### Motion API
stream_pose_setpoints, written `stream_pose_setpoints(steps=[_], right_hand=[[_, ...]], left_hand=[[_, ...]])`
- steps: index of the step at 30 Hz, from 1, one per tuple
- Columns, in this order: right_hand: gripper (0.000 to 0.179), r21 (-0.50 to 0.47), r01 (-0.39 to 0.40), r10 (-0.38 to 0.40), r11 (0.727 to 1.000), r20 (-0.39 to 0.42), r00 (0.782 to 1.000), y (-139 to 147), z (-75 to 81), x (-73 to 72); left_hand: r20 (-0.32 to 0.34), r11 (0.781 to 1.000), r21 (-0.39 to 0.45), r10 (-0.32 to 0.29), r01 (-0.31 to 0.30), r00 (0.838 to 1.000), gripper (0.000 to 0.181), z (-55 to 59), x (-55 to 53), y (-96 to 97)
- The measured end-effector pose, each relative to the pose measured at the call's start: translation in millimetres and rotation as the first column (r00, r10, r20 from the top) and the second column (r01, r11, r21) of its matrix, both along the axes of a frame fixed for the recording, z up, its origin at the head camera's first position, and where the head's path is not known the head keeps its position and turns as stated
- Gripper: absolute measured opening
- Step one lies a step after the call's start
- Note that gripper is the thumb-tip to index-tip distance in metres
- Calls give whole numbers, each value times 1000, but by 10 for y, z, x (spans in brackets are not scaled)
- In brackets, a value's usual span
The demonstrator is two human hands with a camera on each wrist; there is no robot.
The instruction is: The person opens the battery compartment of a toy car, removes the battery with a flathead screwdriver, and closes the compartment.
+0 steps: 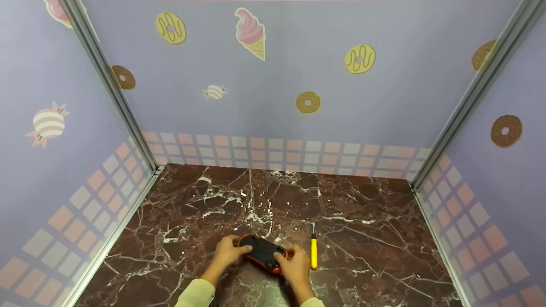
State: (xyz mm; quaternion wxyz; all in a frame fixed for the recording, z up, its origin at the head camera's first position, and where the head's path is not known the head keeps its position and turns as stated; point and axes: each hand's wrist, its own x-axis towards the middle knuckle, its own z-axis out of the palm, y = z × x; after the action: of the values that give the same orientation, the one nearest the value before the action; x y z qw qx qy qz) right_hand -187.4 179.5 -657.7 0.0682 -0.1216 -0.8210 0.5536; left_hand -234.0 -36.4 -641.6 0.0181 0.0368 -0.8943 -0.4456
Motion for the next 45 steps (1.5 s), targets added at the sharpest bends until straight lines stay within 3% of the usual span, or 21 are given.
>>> stream_pose_setpoints(steps=[8,16,31,45], right_hand=[[30,-8,-2,2,1000,6,1000,-21,-25,22],[36,-28,-52,53,998,38,998,-11,-19,38],[37,178,-120,139,977,-98,985,31,12,38],[43,152,-200,214,968,-79,974,8,60,36]], left_hand=[[21,1000,22,-3,3,1000,61,-33,-3,22],[4,999,-48,14,-14,1000,65,-49,4,44],[-19,998,-61,-10,9,1000,67,-24,20,96],[-26,997,-81,-11,9,1000,71,-6,25,121]])
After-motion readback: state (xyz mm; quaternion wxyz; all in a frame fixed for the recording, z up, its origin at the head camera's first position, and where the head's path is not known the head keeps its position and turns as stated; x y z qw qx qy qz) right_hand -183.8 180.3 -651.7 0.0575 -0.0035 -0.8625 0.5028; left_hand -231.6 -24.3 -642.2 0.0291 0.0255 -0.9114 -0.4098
